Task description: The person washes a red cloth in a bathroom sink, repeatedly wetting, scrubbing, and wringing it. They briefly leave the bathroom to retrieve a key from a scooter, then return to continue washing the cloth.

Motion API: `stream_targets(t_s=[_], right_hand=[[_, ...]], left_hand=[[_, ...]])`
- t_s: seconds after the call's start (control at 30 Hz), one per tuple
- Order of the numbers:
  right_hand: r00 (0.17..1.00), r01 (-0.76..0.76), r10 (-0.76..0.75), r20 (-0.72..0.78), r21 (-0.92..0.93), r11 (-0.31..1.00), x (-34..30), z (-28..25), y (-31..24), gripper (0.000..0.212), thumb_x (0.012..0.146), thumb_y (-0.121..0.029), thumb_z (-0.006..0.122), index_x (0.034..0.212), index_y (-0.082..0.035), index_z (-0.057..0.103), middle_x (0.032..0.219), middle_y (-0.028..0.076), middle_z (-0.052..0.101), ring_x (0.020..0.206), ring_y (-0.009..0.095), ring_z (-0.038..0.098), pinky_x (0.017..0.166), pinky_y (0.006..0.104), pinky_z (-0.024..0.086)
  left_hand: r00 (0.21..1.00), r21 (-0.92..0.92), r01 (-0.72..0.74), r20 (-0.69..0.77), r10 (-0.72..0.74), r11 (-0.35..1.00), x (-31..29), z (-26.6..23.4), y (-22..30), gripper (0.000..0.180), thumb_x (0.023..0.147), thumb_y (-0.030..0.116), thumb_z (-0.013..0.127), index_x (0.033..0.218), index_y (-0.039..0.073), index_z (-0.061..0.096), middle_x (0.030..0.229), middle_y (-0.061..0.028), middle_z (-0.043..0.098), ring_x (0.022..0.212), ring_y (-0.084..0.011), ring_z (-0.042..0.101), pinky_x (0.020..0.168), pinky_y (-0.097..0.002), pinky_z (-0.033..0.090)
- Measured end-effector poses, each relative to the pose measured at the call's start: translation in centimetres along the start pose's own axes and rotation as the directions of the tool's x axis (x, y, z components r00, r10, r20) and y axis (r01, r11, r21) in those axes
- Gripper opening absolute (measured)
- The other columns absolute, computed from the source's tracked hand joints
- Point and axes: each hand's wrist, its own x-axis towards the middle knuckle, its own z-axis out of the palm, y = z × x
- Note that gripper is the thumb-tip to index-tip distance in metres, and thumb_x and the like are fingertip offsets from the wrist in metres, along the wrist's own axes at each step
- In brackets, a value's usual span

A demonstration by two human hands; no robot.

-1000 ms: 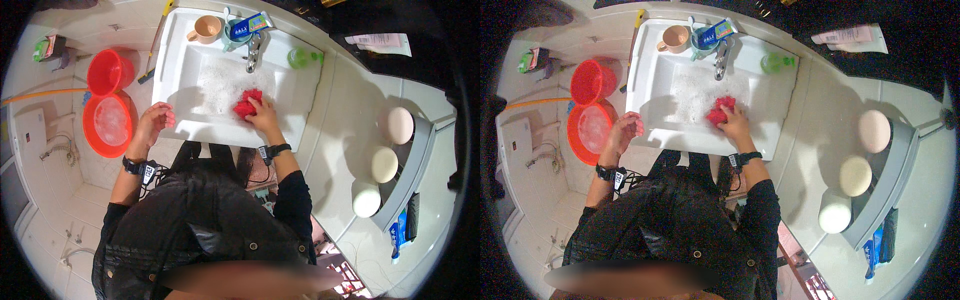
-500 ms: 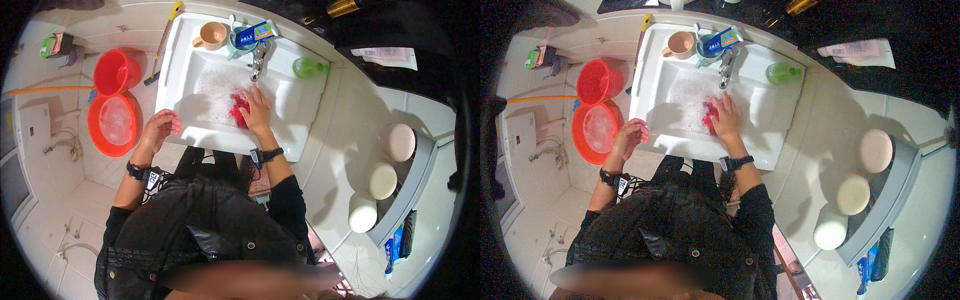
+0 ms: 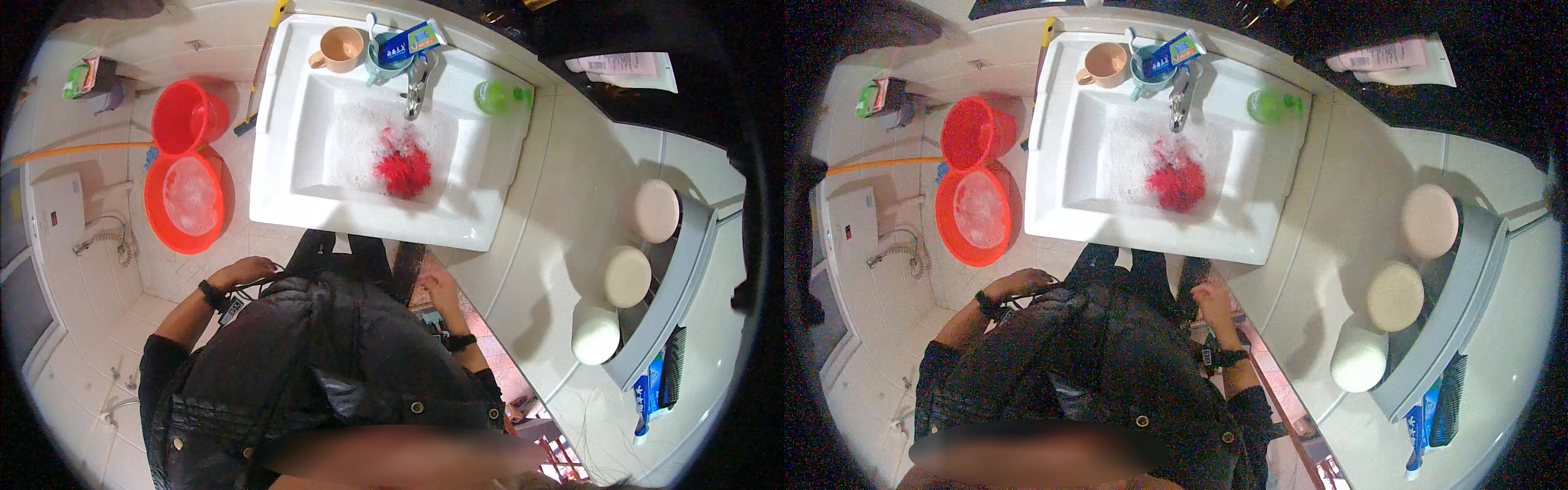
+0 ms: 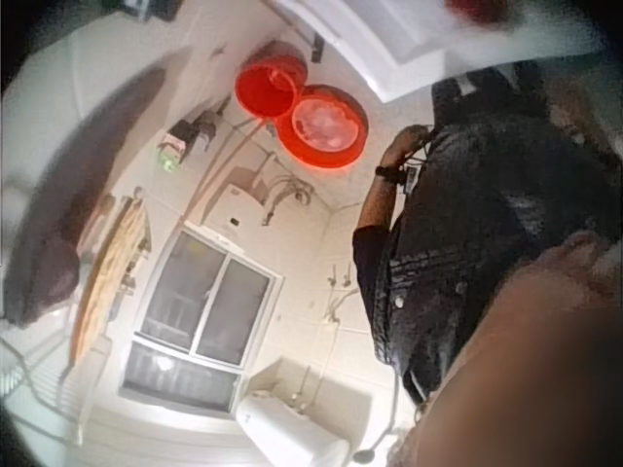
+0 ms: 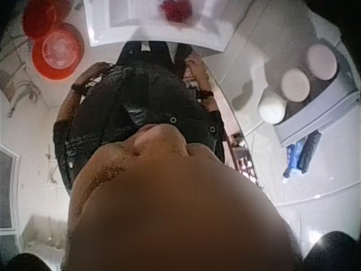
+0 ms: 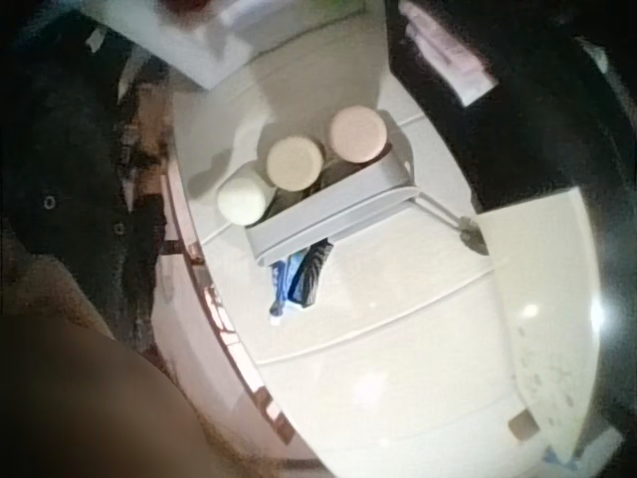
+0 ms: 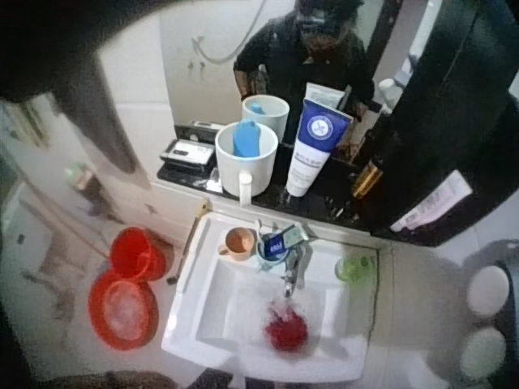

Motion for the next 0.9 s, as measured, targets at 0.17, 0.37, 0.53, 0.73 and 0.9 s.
stream_targets(t_s=[0.17,0.37,0.53,0.73,0.9], right_hand=[[0.851,-0.431,0.197,0.486,0.434,0.791,-2.4,5.7,2.8,0.068,0.097,-0.043,0.061,0.15,-0.007,0.04,0.149,0.013,0.046,0.133,0.025,0.046,0.11,0.0338,0.036],[0.856,-0.21,0.192,0.481,-0.015,0.977,-2.1,4.5,-0.2,0.063,0.097,-0.043,0.058,0.146,-0.005,0.045,0.148,0.015,0.047,0.133,0.028,0.047,0.108,0.0344,0.038],[0.951,-0.084,0.079,0.3,0.004,0.996,-3.6,2.8,-3.2,0.05,0.097,-0.032,0.058,0.14,-0.007,0.053,0.144,0.016,0.05,0.13,0.03,0.049,0.108,0.0386,0.039],[0.846,0.314,-0.393,0.36,0.258,0.913,-5.2,1.0,-9.8,0.045,0.095,-0.016,0.059,0.14,-0.015,0.055,0.141,0.013,0.052,0.131,0.028,0.048,0.112,0.0402,0.036],[0.871,0.396,-0.424,0.249,0.153,0.905,-5.4,0.9,-11.4,0.04,0.091,-0.015,0.063,0.131,-0.014,0.063,0.127,0.009,0.063,0.118,0.023,0.058,0.103,0.0371,0.044]], left_hand=[[0.977,-0.469,0.155,0.205,-0.063,0.87,0.8,2.9,1.2,0.047,0.101,0.032,0.049,0.137,0.003,0.053,0.138,-0.013,0.057,0.124,-0.0245,0.054,0.106,-0.0363,0.04],[0.965,-0.272,0.104,0.259,-0.031,0.957,0.3,2.5,1.1,0.043,0.101,0.025,0.049,0.137,0.003,0.053,0.137,-0.0113,0.059,0.122,-0.0247,0.057,0.107,-0.035,0.042],[0.98,-0.247,0.072,0.195,-0.023,0.966,-0.5,1.0,4.1,0.046,0.099,0.023,0.048,0.14,0.001,0.05,0.14,-0.016,0.055,0.127,-0.0261,0.052,0.109,-0.0354,0.039],[0.997,-0.321,0.075,0.04,-0.066,0.944,-4.0,-0.6,10.4,0.049,0.104,0.032,0.043,0.143,0.003,0.047,0.145,-0.0133,0.051,0.135,-0.0247,0.046,0.115,-0.0351,0.033],[0.987,-0.148,0.137,0.106,-0.122,0.98,-3.5,-1.8,10.0,0.047,0.098,0.027,0.052,0.137,0.001,0.053,0.136,-0.0145,0.058,0.127,-0.026,0.053,0.11,-0.0366,0.039]])
